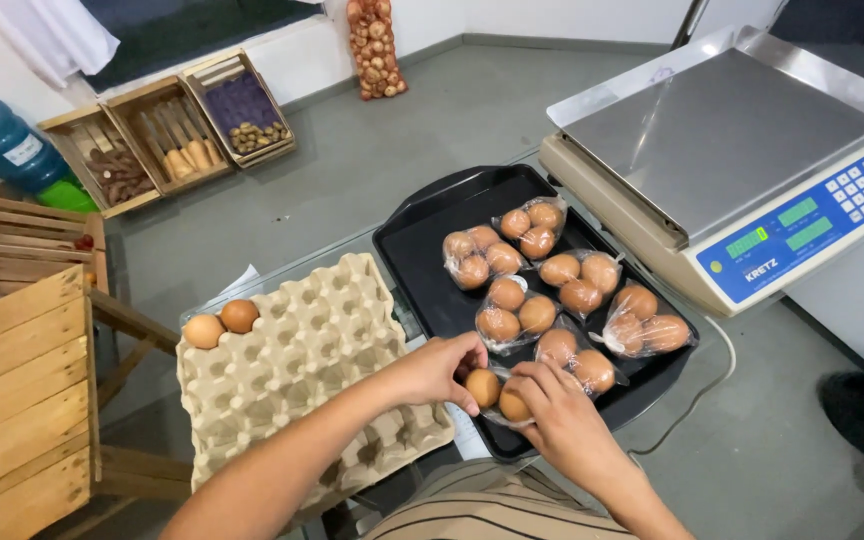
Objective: The person is seen taking eggs from a large cardboard tray and placing them into small plastic bags for individual sale.
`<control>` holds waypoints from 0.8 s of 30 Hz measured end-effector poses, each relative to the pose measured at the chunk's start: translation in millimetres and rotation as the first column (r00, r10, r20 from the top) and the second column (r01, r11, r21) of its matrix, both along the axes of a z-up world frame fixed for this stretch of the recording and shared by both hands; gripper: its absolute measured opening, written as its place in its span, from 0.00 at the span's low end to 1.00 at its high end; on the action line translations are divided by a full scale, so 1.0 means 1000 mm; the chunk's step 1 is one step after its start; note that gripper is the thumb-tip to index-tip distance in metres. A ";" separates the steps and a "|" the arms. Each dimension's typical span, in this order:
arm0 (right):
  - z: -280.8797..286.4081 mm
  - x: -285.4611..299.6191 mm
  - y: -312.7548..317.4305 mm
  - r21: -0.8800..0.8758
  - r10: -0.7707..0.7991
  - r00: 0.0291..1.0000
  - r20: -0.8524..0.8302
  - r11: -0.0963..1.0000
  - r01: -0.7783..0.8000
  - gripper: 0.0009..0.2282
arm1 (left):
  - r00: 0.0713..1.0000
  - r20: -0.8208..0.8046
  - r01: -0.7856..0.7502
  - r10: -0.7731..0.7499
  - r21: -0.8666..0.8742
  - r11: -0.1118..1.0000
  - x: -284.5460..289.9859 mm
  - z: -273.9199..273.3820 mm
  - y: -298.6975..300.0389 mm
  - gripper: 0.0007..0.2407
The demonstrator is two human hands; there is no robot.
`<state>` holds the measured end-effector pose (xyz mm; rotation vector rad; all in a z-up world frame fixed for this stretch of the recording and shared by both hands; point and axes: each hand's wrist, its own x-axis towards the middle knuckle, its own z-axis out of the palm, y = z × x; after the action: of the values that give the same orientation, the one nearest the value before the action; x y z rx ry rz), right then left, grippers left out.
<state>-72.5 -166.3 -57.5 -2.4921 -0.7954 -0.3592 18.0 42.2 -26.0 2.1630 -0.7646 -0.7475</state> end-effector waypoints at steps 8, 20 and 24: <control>-0.006 0.002 -0.003 0.007 -0.002 1.000 0.017 1.000 0.002 0.20 | 0.996 0.073 0.033 -0.045 0.158 0.987 0.003 0.012 -0.009 0.28; -0.009 0.001 -0.003 -0.018 -0.036 0.998 0.057 0.999 0.037 0.22 | 0.998 0.013 -0.061 0.060 0.180 0.982 0.004 0.011 -0.014 0.15; -0.015 0.001 -0.006 0.035 -0.040 0.998 0.045 0.999 0.038 0.20 | 0.995 -0.015 -0.093 0.099 0.216 0.972 0.002 0.019 -0.015 0.18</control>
<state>-71.0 -172.1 -72.1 -2.4779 -0.7535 -0.4414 19.7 27.1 -7.1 2.3602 -0.5831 -0.8389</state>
